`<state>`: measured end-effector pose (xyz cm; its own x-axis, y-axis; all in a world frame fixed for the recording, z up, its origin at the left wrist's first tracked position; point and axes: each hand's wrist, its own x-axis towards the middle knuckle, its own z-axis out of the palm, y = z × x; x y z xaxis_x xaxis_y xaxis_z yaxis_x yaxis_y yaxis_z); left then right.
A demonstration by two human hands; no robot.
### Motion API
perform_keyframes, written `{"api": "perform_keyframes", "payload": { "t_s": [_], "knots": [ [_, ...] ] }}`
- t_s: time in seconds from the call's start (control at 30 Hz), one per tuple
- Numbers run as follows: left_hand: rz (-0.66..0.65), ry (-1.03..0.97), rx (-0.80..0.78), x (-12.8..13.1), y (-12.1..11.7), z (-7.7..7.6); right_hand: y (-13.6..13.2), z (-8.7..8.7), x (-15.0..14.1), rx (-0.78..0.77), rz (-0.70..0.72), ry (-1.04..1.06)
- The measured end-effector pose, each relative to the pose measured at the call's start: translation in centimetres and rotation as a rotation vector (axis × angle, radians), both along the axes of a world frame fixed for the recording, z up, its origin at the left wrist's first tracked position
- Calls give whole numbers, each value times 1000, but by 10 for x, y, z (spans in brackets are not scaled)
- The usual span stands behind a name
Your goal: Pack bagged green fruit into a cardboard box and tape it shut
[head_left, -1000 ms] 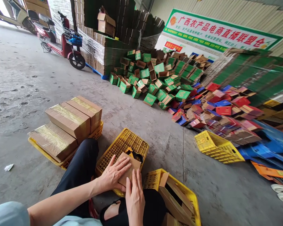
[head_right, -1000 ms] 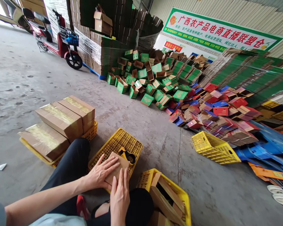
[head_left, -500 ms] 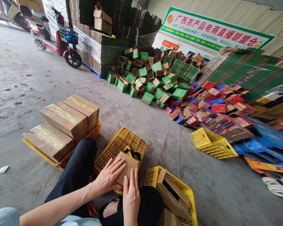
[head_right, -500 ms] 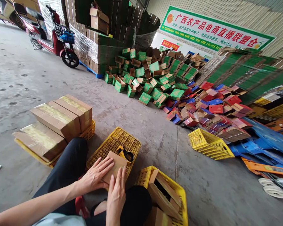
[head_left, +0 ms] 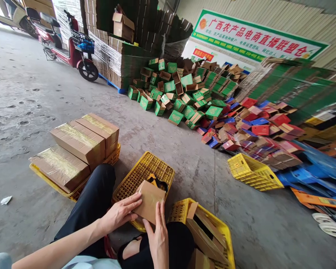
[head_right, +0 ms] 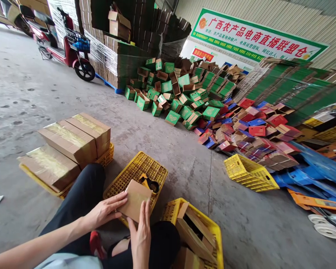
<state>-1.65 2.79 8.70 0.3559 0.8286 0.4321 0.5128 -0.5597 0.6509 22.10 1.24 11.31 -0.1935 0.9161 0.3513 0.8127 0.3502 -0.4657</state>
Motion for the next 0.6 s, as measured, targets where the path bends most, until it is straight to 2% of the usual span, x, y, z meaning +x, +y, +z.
{"api": "perform_keyframes", "payload": {
  "t_s": [0.17, 0.27, 0.47, 0.6],
  "knots": [
    [11, -35, 68, 1, 4, -1, 0, -17, -1, 149, -29, -101],
    [27, -70, 70, 3, 1, -1, -4, -20, -2, 209, -28, -158],
    [56, -118, 61, 11, -4, -3, -8, -9, -14, 150, -1, -230],
    [61, -156, -28, 12, -5, 10, -2, 1, -29, 100, 76, -241]
  ]
}}
